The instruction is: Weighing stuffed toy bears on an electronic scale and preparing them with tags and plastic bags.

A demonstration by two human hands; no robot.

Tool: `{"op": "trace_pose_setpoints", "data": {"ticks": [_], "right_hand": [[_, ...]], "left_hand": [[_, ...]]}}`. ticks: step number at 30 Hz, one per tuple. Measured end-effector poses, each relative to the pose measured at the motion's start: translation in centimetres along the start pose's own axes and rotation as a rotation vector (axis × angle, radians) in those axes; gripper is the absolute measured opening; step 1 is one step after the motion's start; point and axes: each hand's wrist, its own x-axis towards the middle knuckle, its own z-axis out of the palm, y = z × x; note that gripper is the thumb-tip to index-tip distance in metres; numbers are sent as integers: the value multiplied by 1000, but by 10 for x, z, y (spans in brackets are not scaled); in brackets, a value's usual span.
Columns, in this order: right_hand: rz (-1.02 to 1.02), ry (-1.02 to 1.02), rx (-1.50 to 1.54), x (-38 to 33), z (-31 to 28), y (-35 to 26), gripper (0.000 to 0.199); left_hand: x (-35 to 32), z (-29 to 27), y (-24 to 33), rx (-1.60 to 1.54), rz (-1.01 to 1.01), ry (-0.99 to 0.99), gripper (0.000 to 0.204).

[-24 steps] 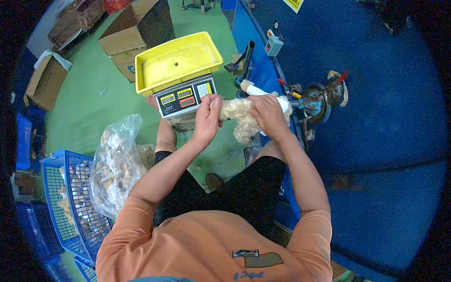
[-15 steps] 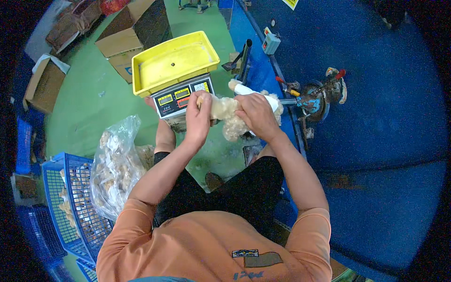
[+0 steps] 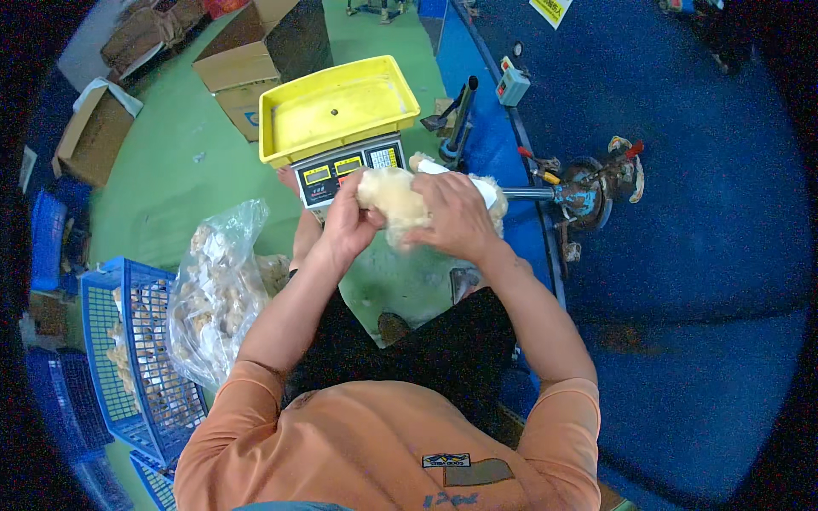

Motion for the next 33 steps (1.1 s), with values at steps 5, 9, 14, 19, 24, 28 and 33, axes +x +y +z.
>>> {"op": "trace_pose_setpoints", "data": {"ticks": [5, 9, 14, 19, 24, 28, 33], "right_hand": [[424, -116, -200, -3, 33, 10, 30], [584, 121, -218, -42, -8, 71, 24], [508, 89, -374, -36, -8, 55, 25], [514, 65, -356, -18, 0, 37, 25], [497, -9, -308, 1, 12, 13, 25], [423, -63, -235, 2, 15, 8, 24], [80, -9, -23, 5, 12, 8, 26]], "left_hand": [[10, 16, -2, -50, 73, -33, 26], [-17, 20, -16, 631, 253, -198, 28], [-31, 37, -30, 673, 169, -107, 24], [-30, 29, -19, 576, 128, -46, 23], [-28, -9, -14, 525, 203, 49, 25], [-31, -15, 0, 827, 191, -24, 43], [-45, 1, -1, 803, -13, -59, 63]]}}
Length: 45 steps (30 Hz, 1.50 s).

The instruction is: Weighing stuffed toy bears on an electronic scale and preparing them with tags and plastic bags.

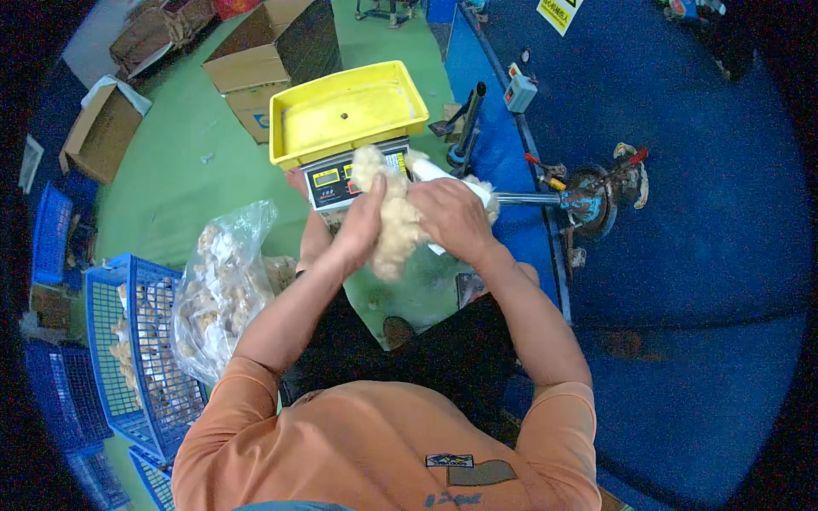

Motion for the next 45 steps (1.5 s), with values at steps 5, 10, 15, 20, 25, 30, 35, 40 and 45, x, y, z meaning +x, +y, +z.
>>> {"op": "trace_pose_setpoints", "data": {"ticks": [5, 10, 15, 20, 25, 30, 35, 40, 45], "right_hand": [[-191, 80, 133, 0, -2, -3, 29], [77, 40, 7, 4, 6, -17, 28], [341, -34, -81, 11, 9, -22, 29], [412, -67, -71, 20, 9, -17, 30], [448, -17, 104, 26, 9, -2, 28], [712, 173, 428, 10, -49, -13, 20], [612, 211, 276, -48, -46, -3, 23], [634, 23, 219, -30, -32, -10, 27], [644, -86, 131, -2, -22, -19, 28]], "left_hand": [[-9, 25, -23, 25, 222, 172, 60], [18, 12, -28, 181, 340, 208, 52], [15, 1, -40, 363, 605, 218, 37], [-5, -16, -43, 729, 729, 176, 38], [12, 0, -24, 1013, 964, 144, 49], [35, -9, -36, 634, 1093, 82, 52], [27, 2, -20, 308, 841, -31, 51], [16, -12, -12, 202, 474, 13, 49], [8, -39, -106, 401, 865, 58, 47]]}}
